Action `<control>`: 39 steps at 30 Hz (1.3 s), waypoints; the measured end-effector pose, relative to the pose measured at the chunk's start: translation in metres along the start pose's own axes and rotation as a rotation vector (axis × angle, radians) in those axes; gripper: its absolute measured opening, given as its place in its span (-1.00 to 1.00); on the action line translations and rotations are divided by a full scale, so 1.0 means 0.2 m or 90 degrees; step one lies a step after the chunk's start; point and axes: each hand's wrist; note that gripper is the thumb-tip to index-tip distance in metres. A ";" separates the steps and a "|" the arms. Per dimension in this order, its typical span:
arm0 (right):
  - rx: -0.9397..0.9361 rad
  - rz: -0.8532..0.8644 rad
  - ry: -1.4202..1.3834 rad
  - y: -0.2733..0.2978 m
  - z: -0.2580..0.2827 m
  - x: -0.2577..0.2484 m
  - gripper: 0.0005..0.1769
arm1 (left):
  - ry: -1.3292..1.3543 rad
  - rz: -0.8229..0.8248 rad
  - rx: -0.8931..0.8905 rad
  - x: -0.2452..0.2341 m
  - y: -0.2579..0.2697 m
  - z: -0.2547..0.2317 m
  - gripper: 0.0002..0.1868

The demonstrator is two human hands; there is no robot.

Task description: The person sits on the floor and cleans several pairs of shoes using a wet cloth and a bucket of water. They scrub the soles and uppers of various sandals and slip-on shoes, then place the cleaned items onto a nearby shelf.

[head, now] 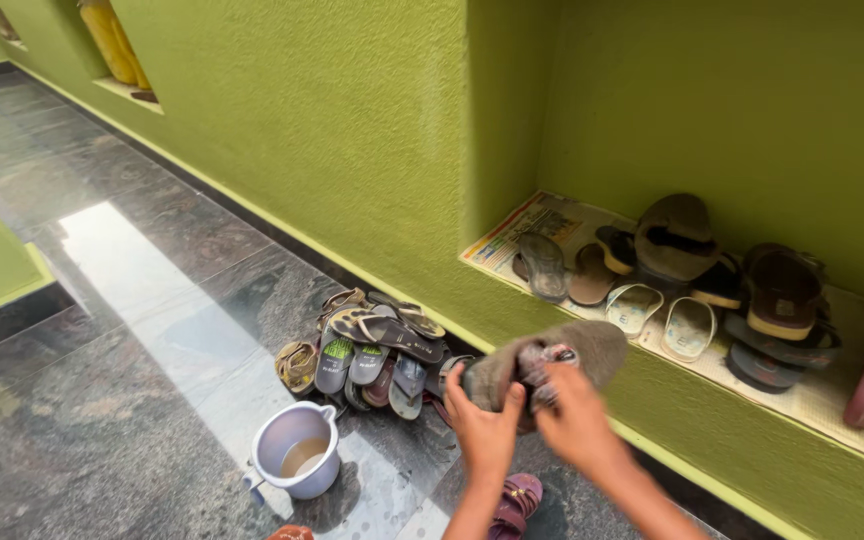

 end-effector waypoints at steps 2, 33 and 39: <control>-0.015 0.027 -0.004 0.02 0.00 0.10 -0.26 | 0.015 0.023 -0.002 0.02 0.03 0.01 -0.01; 0.052 -0.122 0.095 -0.06 -0.28 0.05 -0.59 | 0.438 0.017 -0.415 -0.01 -0.04 -0.04 -0.15; -0.072 -0.144 0.047 -0.02 -0.18 0.06 -0.40 | 0.391 0.072 -0.179 0.09 0.03 0.00 -0.12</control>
Point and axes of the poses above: each hand's wrist, its own y-axis away from the middle knuckle, its own x-axis out of the palm, z = x × y, and after that the axes turned 11 degrees about y, right-handed
